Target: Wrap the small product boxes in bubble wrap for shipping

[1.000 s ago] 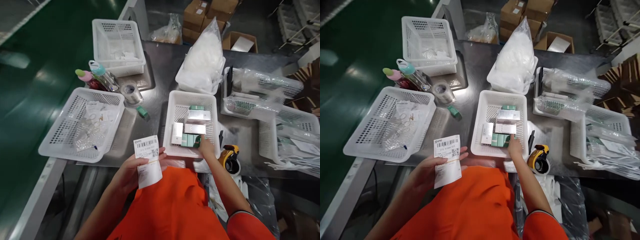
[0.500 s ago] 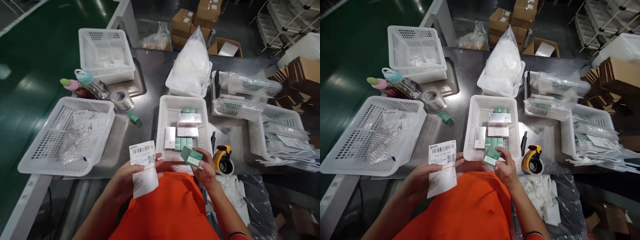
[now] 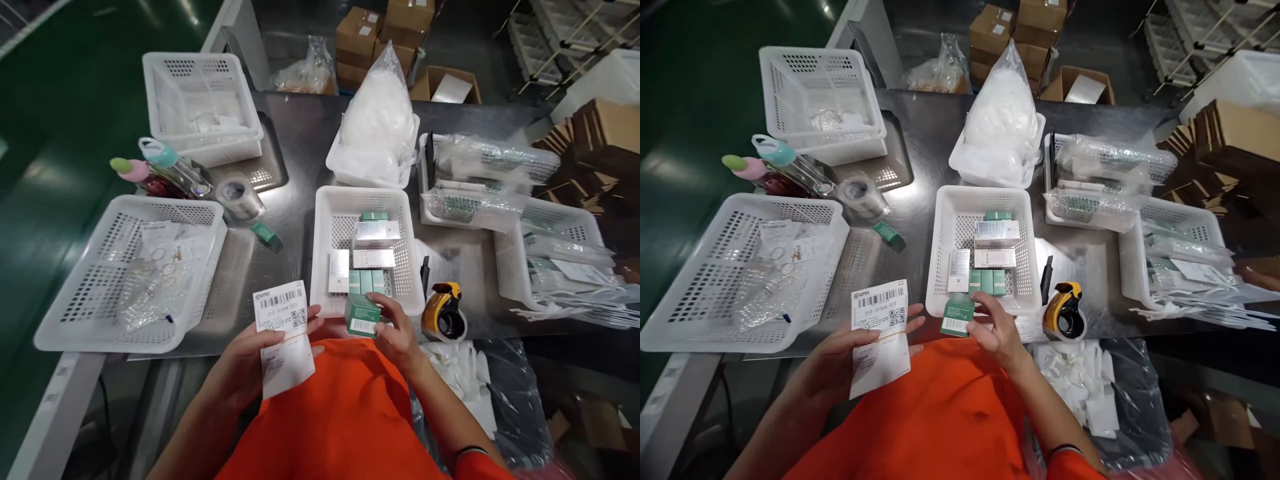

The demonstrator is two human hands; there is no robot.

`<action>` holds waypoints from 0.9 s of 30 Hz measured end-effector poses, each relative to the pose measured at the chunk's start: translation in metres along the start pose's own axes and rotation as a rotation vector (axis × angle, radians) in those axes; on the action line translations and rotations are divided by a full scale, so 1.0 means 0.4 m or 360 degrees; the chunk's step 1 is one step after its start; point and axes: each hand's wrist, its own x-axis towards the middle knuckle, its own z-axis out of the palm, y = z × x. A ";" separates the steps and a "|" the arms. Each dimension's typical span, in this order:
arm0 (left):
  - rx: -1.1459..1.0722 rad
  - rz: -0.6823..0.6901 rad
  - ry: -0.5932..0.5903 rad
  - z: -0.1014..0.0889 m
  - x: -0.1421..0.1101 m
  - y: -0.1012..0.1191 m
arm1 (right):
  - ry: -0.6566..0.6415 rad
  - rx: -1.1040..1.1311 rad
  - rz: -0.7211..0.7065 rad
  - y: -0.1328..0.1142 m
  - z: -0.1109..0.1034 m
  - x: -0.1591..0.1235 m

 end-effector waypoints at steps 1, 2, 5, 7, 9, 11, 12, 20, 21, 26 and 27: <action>0.0001 -0.0003 -0.0006 0.000 0.000 -0.001 | 0.0017 -0.0031 -0.0025 0.004 0.001 -0.001; -0.0002 0.0000 -0.0016 -0.001 0.001 -0.001 | 0.0031 -0.0067 -0.0075 0.009 0.002 -0.003; -0.0024 0.0005 -0.0056 -0.005 0.004 -0.003 | 0.0068 -0.0218 -0.0287 0.026 -0.001 -0.008; -0.0049 0.0005 -0.0092 -0.005 0.005 -0.002 | 0.0090 -0.0272 -0.0387 0.037 -0.006 -0.009; -0.0059 0.0010 -0.0136 -0.002 0.004 0.001 | 0.0123 -0.0273 -0.0464 0.042 -0.011 -0.008; -0.0051 0.0025 -0.0193 0.003 0.003 0.007 | 0.0189 -0.0270 -0.0616 0.043 -0.016 -0.004; -0.0042 0.0035 -0.0226 0.005 0.003 0.011 | 0.0220 -0.0278 -0.0701 0.043 -0.018 -0.002; -0.0051 0.0079 -0.0287 0.008 0.005 0.023 | 0.0151 -0.0245 -0.0905 0.036 -0.011 0.016; -0.0057 0.0087 -0.0290 0.008 0.006 0.023 | 0.0136 -0.0233 -0.0914 0.034 -0.008 0.017; -0.0074 0.0087 -0.0320 0.000 0.007 0.021 | 0.0273 -0.0372 -0.0814 0.050 -0.011 0.020; -0.0078 0.0086 -0.0320 -0.004 0.007 0.020 | 0.0351 -0.0433 -0.0677 0.062 -0.021 0.023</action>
